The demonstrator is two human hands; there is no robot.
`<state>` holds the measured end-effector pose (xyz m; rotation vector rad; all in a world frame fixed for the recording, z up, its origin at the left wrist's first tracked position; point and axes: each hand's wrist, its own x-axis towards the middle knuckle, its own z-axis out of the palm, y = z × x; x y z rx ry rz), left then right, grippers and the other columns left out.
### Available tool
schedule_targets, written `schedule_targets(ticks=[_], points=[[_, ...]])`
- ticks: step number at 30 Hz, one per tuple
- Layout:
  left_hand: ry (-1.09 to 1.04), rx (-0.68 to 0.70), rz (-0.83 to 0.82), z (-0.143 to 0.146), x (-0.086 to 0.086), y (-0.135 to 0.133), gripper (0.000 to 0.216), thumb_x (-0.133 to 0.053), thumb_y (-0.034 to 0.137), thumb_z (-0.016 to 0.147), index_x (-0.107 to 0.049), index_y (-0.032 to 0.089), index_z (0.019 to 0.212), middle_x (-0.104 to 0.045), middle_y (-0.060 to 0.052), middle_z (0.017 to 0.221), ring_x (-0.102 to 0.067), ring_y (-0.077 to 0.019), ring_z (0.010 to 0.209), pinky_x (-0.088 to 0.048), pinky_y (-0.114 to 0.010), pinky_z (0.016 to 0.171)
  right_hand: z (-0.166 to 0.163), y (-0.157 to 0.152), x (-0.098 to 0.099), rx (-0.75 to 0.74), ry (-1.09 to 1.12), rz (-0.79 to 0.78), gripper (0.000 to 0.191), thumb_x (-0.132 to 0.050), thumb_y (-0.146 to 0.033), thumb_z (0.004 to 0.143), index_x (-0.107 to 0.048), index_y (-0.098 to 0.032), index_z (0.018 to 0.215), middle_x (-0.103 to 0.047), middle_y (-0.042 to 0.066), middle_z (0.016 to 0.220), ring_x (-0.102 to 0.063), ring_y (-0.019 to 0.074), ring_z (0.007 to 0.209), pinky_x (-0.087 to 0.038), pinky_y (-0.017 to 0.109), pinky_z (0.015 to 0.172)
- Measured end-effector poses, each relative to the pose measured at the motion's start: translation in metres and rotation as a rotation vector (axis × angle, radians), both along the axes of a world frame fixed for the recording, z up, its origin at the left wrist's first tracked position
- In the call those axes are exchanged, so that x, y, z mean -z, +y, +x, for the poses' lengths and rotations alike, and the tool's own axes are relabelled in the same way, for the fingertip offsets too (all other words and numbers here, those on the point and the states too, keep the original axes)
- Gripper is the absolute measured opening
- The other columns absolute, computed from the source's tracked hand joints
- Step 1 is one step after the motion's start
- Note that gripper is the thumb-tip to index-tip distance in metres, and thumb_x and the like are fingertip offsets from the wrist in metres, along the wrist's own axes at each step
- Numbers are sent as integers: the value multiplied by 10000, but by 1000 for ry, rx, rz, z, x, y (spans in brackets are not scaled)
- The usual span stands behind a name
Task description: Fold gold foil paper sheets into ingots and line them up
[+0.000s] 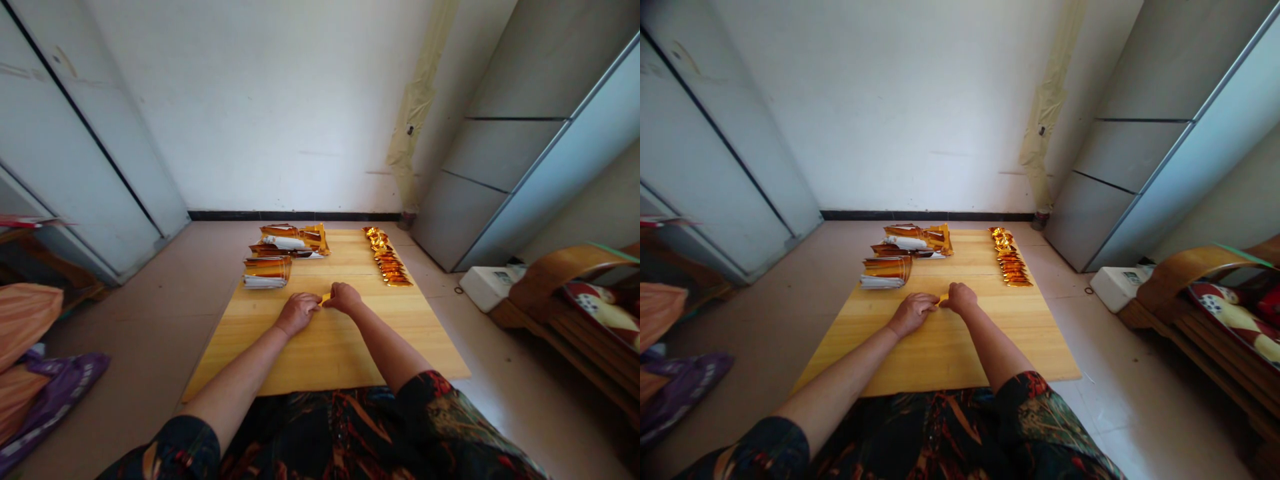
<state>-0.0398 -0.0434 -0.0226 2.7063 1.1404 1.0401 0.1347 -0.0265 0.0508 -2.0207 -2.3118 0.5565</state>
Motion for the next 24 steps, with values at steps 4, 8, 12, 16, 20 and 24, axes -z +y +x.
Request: schedule_targets(ticks=[4, 8, 12, 16, 20, 24], points=[[-6, -2, 6, 0, -1, 0, 217, -563, 50, 764, -715, 204, 748, -739, -25, 906, -680, -171, 875, -540, -334, 775, 3, 5, 3, 1, 50, -16, 279, -751, -337, 655, -644, -196, 870, -677, 50, 918, -608, 172, 846, -388, 221, 627], [-8, 1, -3, -1, 1, 1, 237, -563, 23, 748, -713, 206, 749, -739, -23, 915, -681, -179, 883, -540, -353, 779, 6, 9, 8, 30, 113, -22, 230, -765, -255, 620, -649, -190, 808, -680, 31, 857, -600, 157, 796, -363, 209, 589], [-4, 1, -11, -2, 4, 2, 249, -564, 11, 734, -713, 210, 743, -738, -22, 929, -678, -180, 897, -538, -358, 795, 10, 11, 11, 21, 153, -15, 175, -739, -192, 621, -652, -191, 773, -681, 11, 823, -590, 136, 760, -356, 197, 574], [-3, 9, -14, -2, 4, 2, 259, -551, 8, 737, -712, 210, 746, -737, -21, 933, -676, -172, 904, -536, -350, 807, 15, 12, 11, 17, 191, -18, 144, -714, -139, 612, -656, -188, 734, -681, -1, 791, -584, 125, 732, -360, 188, 569], [4, 0, -14, -2, 3, 1, 264, -551, 2, 728, -711, 212, 742, -737, -20, 938, -675, -176, 912, -535, -350, 807, 19, 12, 12, 33, 228, -32, 158, -689, -112, 612, -661, -184, 749, -681, -8, 774, -575, 108, 677, -358, 175, 542], [2, -4, -11, -2, 2, 0, 284, -540, -12, 719, -710, 214, 743, -738, -18, 936, -677, -176, 907, -536, -348, 800, 21, 11, 12, 56, 252, -42, 178, -667, -92, 604, -666, -178, 760, -679, -9, 760, -566, 99, 642, -358, 169, 526]])
